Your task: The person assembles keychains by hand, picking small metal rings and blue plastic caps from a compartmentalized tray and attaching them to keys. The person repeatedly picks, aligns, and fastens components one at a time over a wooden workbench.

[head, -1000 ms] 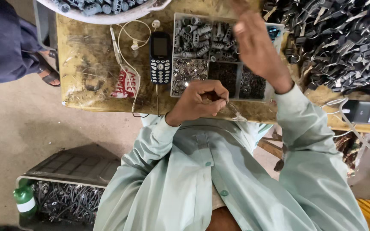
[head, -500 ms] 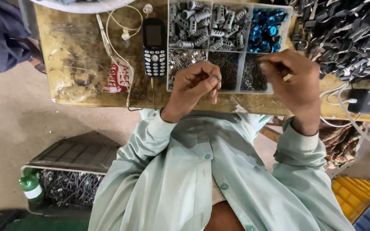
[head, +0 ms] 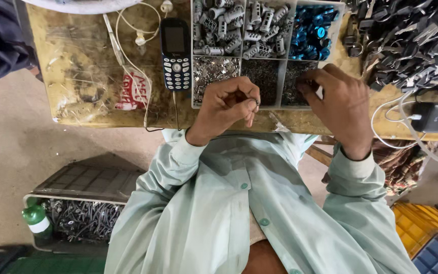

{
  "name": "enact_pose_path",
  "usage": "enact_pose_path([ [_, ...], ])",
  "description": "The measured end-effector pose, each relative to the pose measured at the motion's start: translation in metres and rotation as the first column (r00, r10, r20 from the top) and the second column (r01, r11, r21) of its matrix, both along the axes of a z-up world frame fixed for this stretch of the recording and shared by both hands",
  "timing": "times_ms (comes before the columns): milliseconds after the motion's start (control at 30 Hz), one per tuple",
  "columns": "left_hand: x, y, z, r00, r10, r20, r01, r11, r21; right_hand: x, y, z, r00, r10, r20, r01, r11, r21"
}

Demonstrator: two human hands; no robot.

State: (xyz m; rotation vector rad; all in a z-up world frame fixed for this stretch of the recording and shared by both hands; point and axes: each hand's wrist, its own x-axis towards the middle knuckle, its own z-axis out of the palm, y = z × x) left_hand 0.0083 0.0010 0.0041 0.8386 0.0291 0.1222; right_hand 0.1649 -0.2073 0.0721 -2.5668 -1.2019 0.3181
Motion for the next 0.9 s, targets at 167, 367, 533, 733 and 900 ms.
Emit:
enact_pose_path([
  [167,0.0,0.002,0.001,0.999,-0.019,-0.036,0.019,1.0,0.01,-0.001,0.002,-0.002,0.993,0.083,0.084,-0.081,0.996,-0.028],
  [367,0.001,0.002,0.003,0.998,-0.02,-0.053,0.019,1.0,-0.01,-0.002,0.011,0.015,0.995,0.016,-0.094,-0.009,0.997,0.073],
  [533,-0.004,0.002,0.004,0.996,-0.037,-0.082,0.042,0.997,0.058,0.004,0.06,0.016,0.984,0.155,-0.089,-0.116,0.932,0.343],
  [733,-0.002,0.002,0.002,1.0,-0.02,-0.007,0.021,1.0,0.019,0.014,0.082,-0.005,0.949,0.316,0.019,-0.292,0.853,0.433],
  [900,-0.002,0.003,0.001,0.999,-0.025,0.023,0.024,0.999,0.038,0.02,0.011,0.015,0.708,0.201,-0.676,0.209,0.856,0.474],
])
